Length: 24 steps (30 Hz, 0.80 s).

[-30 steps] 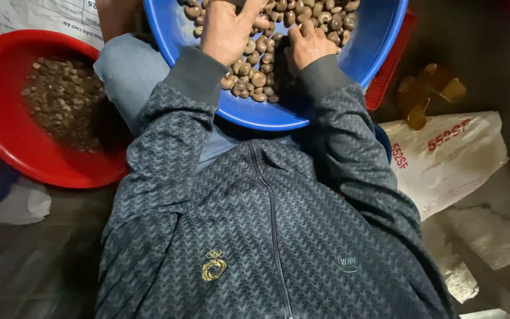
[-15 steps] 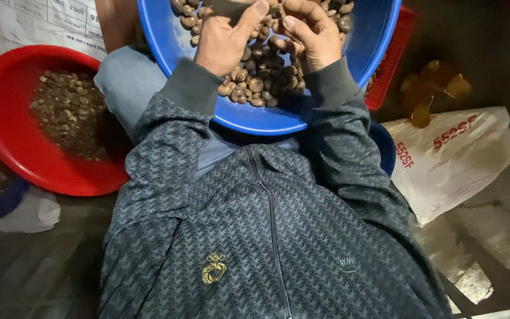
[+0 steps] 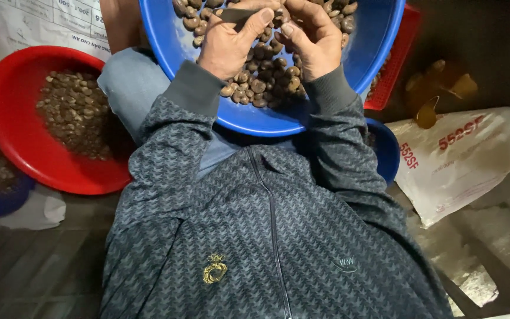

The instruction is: A person is sitting on the floor peeling nuts one by one using a small blade and sorting them into different colored bowls.

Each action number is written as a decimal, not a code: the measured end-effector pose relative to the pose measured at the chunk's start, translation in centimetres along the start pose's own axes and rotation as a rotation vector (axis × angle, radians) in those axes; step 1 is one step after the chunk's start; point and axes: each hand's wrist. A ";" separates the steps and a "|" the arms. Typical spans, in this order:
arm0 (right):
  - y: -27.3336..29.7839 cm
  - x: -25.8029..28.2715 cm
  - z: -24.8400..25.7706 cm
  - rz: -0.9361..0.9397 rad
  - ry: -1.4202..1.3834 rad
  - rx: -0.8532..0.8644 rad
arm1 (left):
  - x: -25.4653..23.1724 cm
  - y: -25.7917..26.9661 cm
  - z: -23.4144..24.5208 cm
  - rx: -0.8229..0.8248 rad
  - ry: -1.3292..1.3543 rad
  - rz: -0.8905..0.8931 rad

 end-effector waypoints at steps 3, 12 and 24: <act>0.0 0.0 -0.4 0.101 0.102 -0.006 | -0.4 -0.2 -0.1 0.039 0.037 0.025; 0.0 0.9 -1.7 0.284 0.502 -0.005 | 0.2 -0.2 0.0 0.041 0.055 0.045; 0.6 0.9 -2.7 0.389 0.692 -0.070 | -0.4 -0.2 -0.3 0.007 -0.037 -0.016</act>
Point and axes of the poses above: each hand's wrist, its own y-axis away from the middle knuckle, its own z-axis out of the back of the hand, x = y × z
